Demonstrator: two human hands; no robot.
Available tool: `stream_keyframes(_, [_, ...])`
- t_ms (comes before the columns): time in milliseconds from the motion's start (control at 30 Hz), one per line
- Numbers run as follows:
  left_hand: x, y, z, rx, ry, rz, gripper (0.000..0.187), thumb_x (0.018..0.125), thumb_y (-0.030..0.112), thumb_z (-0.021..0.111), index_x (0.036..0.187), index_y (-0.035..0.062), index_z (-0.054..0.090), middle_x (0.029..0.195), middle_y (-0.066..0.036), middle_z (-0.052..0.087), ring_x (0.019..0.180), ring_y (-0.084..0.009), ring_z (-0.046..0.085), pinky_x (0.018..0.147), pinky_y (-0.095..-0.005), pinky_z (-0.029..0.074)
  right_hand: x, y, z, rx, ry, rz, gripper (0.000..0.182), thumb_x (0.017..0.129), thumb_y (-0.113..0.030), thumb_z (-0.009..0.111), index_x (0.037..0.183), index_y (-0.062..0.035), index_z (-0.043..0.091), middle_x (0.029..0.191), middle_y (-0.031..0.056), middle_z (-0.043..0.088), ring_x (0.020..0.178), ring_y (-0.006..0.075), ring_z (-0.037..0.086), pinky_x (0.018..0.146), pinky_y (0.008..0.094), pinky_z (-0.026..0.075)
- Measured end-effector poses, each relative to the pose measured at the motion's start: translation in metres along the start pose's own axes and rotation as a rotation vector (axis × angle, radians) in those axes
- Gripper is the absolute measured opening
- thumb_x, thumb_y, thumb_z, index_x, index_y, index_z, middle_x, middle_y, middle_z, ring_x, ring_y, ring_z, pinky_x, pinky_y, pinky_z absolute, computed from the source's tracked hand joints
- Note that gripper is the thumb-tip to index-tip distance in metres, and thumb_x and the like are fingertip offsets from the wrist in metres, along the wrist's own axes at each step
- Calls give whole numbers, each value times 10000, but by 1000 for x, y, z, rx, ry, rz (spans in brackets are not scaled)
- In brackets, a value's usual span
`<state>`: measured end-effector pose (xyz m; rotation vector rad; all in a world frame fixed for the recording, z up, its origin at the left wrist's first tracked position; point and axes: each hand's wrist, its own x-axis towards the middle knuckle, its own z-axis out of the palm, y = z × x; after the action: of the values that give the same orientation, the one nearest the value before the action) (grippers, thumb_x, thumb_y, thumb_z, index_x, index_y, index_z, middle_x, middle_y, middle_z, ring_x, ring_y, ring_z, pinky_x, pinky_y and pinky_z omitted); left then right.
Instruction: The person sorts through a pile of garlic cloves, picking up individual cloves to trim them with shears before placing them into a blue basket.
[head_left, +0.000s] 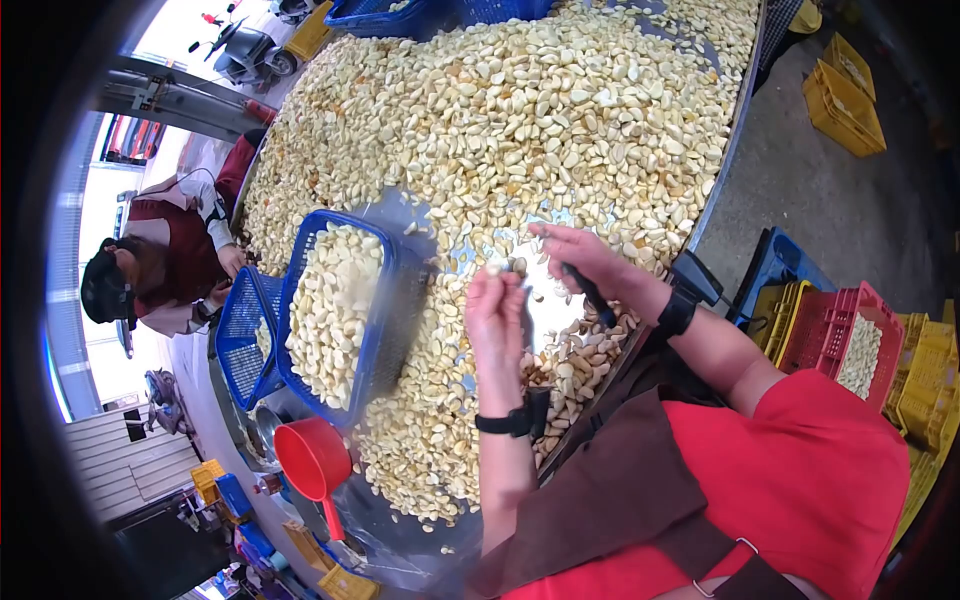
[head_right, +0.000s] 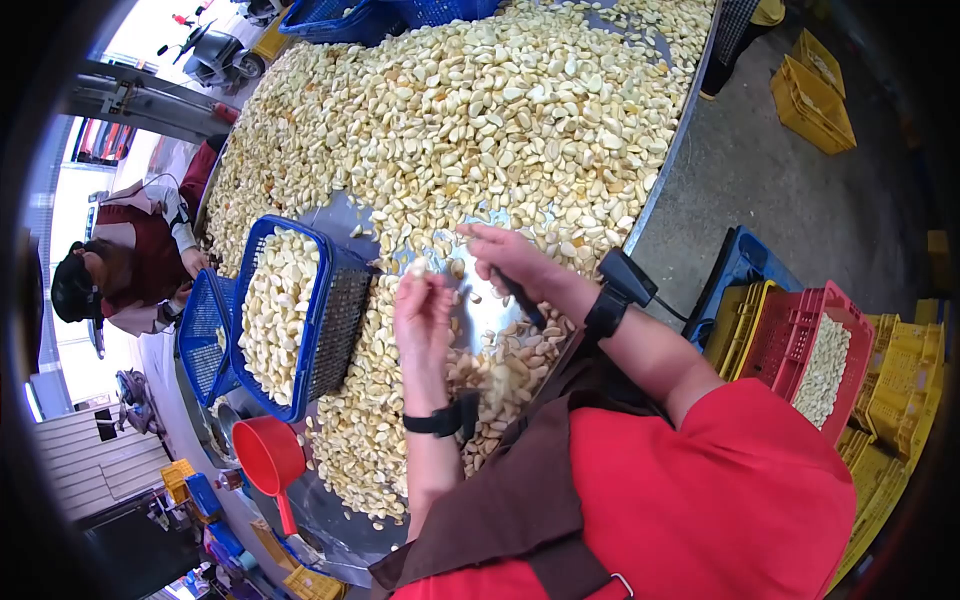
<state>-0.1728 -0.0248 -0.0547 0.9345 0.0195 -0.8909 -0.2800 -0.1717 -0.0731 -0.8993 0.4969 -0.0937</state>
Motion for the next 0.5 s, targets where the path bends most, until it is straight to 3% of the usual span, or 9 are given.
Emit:
stream_keyframes(33, [2,16,-5,45,51,112,166,903,77,562,1062,32,575,860,-65,643,761,-136,623,665,-241,537,3,1,-14,-94,32,-22,546,947,-216,482,1428,-42,293,649,-8,532,474,43,465,406,185,377])
stream_keyframes(67, [-5,45,5,297,119,284,188,907,82,557,1088,32,572,884,-70,639,788,-129,621,686,-253,535,0,-3,-26,-150,73,-5,552,943,-216,486,1430,-43,289,661,-8,536,472,43,463,408,183,380])
stream_keyframes(133, [-2,90,-5,479,239,432,220,917,96,552,1123,23,569,889,-65,638,800,-118,615,661,-226,509,-11,-10,-36,-205,108,18,559,940,-216,489,1431,-44,286,674,-9,539,470,42,461,410,182,383])
stream_keyframes(167, [-4,100,-5,379,236,419,217,917,95,556,1113,7,584,869,-61,641,791,-119,618,652,-212,503,-16,-18,-36,-264,140,14,554,931,-209,495,1422,-36,307,699,-1,548,511,43,485,453,183,408])
stream_keyframes(233, [0,102,-3,525,135,317,214,914,102,567,1098,-2,599,870,-57,638,776,-122,620,648,-214,506,-13,-24,-29,-325,162,1,548,922,-203,502,1412,-29,328,725,7,557,553,45,510,495,184,433])
stream_keyframes(333, [-1,50,-6,367,140,178,206,903,84,579,1093,7,599,894,-65,648,756,-121,618,615,-218,506,-3,-3,3,-659,150,-392,560,878,-187,534,1383,-3,376,855,66,619,763,140,582,707,285,473])
stream_keyframes(367, [-2,33,-7,285,95,117,205,901,75,578,1095,11,595,894,-68,650,757,-122,620,612,-220,508,-16,-20,24,-811,89,-262,616,873,-229,566,1402,-8,341,897,114,643,761,180,596,712,323,471])
stream_keyframes(433, [-7,11,-1,126,101,85,198,895,62,595,1084,4,596,896,-69,648,717,-99,609,588,-184,495,-13,-9,41,-822,-21,-458,671,871,-276,582,1420,-13,300,893,176,640,749,203,607,709,337,469])
stream_keyframes(500, [-9,4,-1,101,114,91,214,890,56,600,1095,-2,587,895,-64,647,739,-100,618,617,-193,510,-15,-12,51,-864,-60,-390,695,869,-290,585,1428,-16,276,892,195,635,751,235,615,708,349,470])
